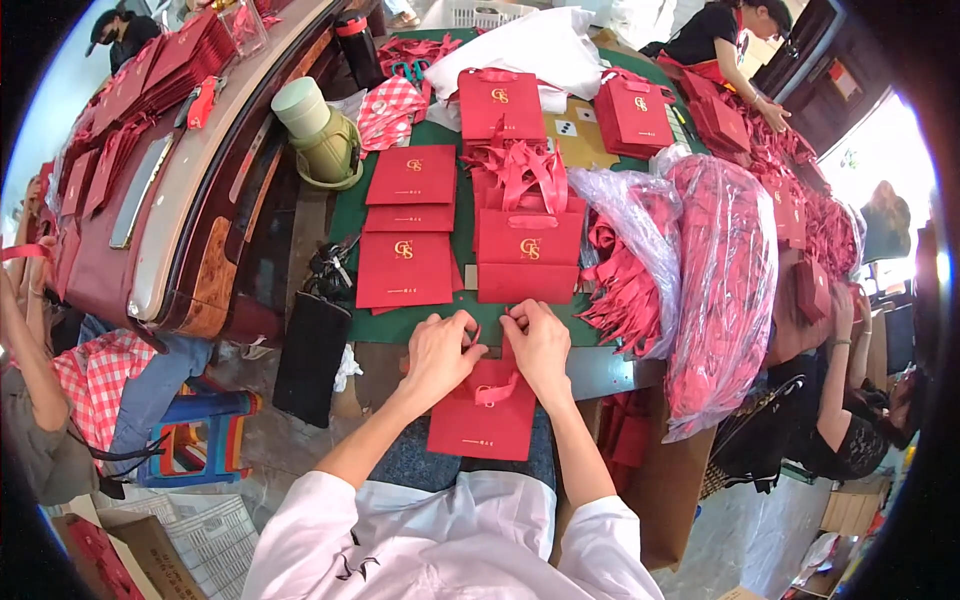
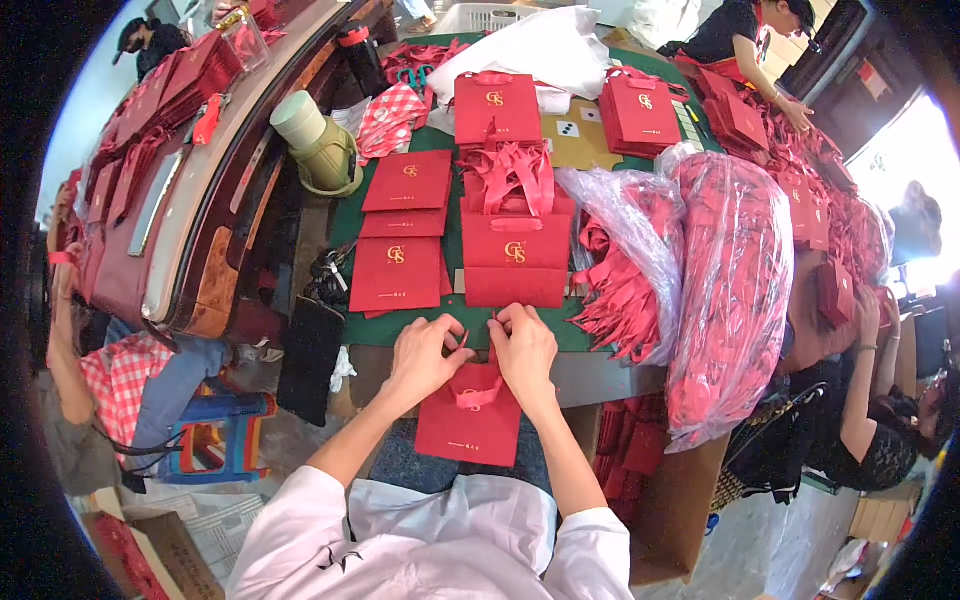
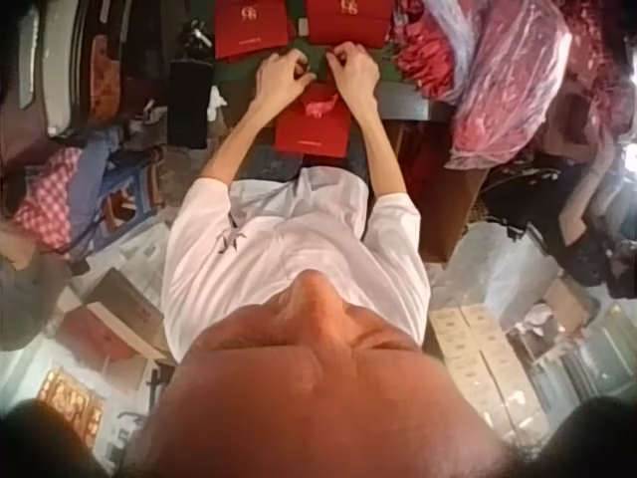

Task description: The person ties decorative ribbons onto small red gift bags by hand.

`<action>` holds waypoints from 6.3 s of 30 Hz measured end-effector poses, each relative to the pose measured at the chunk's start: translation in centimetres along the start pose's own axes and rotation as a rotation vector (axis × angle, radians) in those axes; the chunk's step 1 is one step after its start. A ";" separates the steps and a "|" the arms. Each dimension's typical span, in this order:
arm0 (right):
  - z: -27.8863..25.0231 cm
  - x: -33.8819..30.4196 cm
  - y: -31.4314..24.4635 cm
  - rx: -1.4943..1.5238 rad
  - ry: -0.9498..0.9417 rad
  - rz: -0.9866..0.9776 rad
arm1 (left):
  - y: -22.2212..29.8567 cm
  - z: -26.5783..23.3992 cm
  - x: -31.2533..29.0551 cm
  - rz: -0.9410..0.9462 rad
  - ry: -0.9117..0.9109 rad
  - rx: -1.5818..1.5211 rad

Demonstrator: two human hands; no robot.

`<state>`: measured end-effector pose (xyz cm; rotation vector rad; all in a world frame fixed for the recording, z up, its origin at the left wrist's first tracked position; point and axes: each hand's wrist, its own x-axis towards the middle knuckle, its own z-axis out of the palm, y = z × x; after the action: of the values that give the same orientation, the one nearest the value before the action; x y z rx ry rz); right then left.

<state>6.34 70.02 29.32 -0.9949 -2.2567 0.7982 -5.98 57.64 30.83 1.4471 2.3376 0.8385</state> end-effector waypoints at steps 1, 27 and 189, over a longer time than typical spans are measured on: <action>-0.1 0.0 0.0 0.044 -0.004 -0.003 | -0.3 0.2 0.0 -0.025 -0.001 -0.017; -1.6 -2.0 -0.9 0.733 -0.264 0.248 | 1.4 -0.1 -1.2 -0.085 0.083 -0.462; -4.3 -13.1 -1.5 0.134 0.117 -0.130 | 2.1 -13.4 -11.2 0.214 0.477 -0.246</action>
<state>16.17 60.26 30.16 -0.8034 -2.1141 0.8021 -5.95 44.00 41.96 1.5369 2.2966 1.6242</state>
